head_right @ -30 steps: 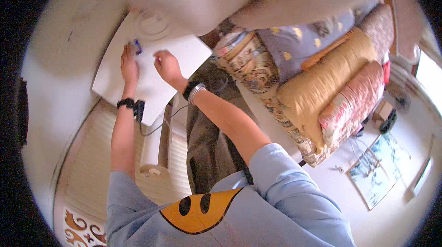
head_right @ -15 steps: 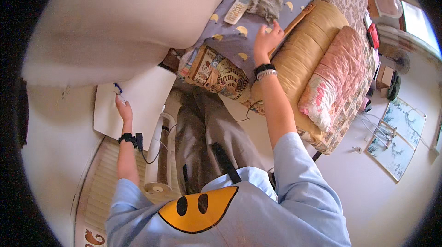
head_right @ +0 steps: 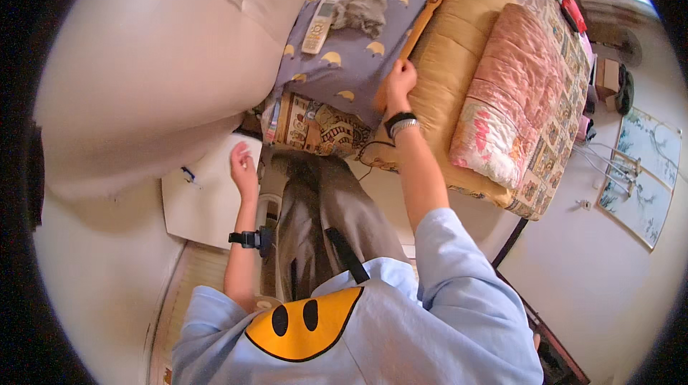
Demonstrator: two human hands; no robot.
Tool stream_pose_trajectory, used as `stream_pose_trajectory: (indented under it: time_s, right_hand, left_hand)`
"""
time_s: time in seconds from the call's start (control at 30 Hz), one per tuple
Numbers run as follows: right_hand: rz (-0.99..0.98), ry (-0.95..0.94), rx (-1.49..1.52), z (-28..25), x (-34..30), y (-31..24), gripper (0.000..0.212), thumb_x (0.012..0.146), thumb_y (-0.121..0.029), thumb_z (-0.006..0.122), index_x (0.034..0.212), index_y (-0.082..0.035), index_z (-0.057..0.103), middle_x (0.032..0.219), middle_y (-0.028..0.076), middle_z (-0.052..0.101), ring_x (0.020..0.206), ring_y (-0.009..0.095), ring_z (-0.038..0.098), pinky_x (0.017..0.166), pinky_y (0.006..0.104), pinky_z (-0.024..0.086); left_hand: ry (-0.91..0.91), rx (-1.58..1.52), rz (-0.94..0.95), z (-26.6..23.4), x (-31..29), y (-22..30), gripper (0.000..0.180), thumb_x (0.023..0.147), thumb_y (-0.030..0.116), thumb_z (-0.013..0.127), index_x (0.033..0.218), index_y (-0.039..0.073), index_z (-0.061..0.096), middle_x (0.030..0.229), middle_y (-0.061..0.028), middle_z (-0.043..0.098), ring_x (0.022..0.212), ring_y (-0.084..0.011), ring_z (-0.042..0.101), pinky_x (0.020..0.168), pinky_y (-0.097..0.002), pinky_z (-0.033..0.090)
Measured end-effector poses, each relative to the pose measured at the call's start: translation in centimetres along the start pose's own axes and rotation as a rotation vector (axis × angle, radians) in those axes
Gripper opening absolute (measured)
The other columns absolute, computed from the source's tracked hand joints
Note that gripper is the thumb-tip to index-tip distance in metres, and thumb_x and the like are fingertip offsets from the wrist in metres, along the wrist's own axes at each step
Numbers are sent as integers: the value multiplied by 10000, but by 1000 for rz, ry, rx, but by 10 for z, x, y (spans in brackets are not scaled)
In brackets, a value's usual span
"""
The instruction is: The person wipes a bed headboard, a wooden object, a white nightstand, and a wall outlet using a cloth. They then pick up a charging adapter, wipe it with the cloth, and coil the attached white cable before placing it on the nightstand.
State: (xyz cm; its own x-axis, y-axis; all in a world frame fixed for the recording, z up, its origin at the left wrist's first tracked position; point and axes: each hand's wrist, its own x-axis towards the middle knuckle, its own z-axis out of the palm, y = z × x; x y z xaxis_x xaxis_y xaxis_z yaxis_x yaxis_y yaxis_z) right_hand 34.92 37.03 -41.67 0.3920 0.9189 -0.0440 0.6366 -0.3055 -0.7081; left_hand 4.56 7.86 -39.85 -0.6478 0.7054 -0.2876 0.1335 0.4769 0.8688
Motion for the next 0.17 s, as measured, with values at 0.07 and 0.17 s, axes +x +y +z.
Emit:
stream_pose_trajectory:
  time_s: [0.07,0.17]
  right_hand:
    - [-85,-19,151,-14,-38,-6,223,862,-168,552,850,54,575,694,131,566,648,182,520,629,332,427]
    - [-71,-53,262,-29,-84,-24,240,877,-111,556,1079,11,594,956,111,606,876,185,578,737,294,445]
  left_hand:
    - [-253,-82,18,16,-3,34,273,893,39,487,1165,45,512,1001,-69,614,873,-146,587,793,-274,454]
    - [-522,-163,23,33,-7,78,273,934,139,488,1192,55,512,1021,-78,623,882,-128,596,781,-258,457]
